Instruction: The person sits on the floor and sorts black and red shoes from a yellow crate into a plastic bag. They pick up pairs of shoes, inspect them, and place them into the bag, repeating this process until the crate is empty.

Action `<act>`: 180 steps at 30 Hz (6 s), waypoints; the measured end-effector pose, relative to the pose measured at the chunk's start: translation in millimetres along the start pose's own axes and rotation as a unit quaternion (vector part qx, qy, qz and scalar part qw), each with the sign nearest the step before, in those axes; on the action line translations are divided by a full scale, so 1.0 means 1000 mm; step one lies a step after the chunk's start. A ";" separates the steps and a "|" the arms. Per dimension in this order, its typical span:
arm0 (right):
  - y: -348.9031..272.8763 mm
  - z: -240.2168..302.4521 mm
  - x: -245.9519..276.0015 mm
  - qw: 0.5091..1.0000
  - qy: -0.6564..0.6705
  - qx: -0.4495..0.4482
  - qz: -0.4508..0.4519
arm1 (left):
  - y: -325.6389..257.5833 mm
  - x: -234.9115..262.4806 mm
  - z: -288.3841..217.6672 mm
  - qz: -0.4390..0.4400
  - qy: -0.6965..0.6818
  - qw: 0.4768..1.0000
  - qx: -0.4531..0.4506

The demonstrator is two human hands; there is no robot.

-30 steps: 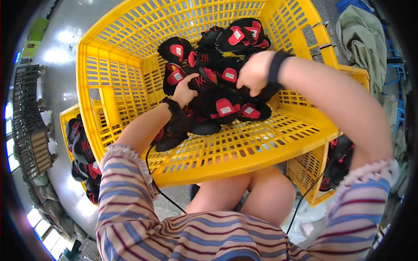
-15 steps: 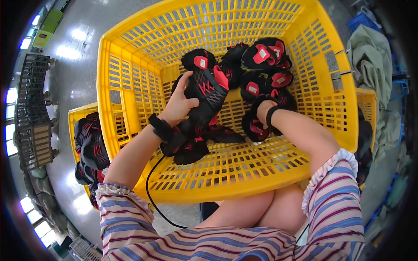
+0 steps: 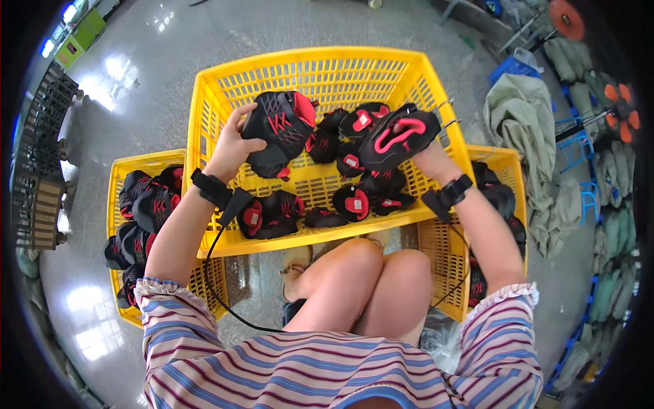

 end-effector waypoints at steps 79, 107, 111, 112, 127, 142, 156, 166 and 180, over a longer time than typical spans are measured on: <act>-0.191 0.023 0.088 0.881 0.123 -0.401 -0.221 | -0.101 0.468 0.119 -0.360 0.661 0.649 0.112; -0.042 -0.010 -0.001 0.934 -0.091 -0.099 0.331 | 0.022 0.043 0.381 0.404 0.652 0.573 0.290; -0.035 -0.061 -0.028 0.917 -0.070 -0.141 0.366 | 0.015 0.028 0.372 0.450 0.582 0.631 0.246; -0.023 -0.071 -0.044 0.927 -0.046 -0.114 0.354 | 0.010 0.019 0.365 0.465 0.599 0.609 0.234; 0.010 -0.076 -0.136 0.927 -0.032 -0.033 0.371 | 0.027 -0.003 0.352 0.421 0.689 0.587 0.045; 0.033 0.071 -0.041 0.994 -0.086 0.058 -0.036 | -0.029 -0.112 -0.058 0.141 0.472 0.675 -0.549; -0.083 0.205 -0.012 0.915 -0.131 0.324 -0.201 | -0.134 -0.065 -0.159 0.109 0.412 0.594 -0.682; -0.084 0.130 0.022 0.692 0.653 -0.270 -0.144 | -0.144 -0.039 -0.183 0.075 0.431 0.494 -0.751; -0.084 0.135 -0.011 0.617 0.764 -0.183 -0.056 | -0.214 -0.075 -0.193 0.178 0.386 0.382 -0.820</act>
Point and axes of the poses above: each hand's wrist, its own y-axis towards the middle knuckle, its own x-axis out of the back of the hand, z = x × y, the point moved 6 cm from there along y, towards the middle knuckle, and after that the axes turned 12 degrees about -z, right-handed, at the moved point
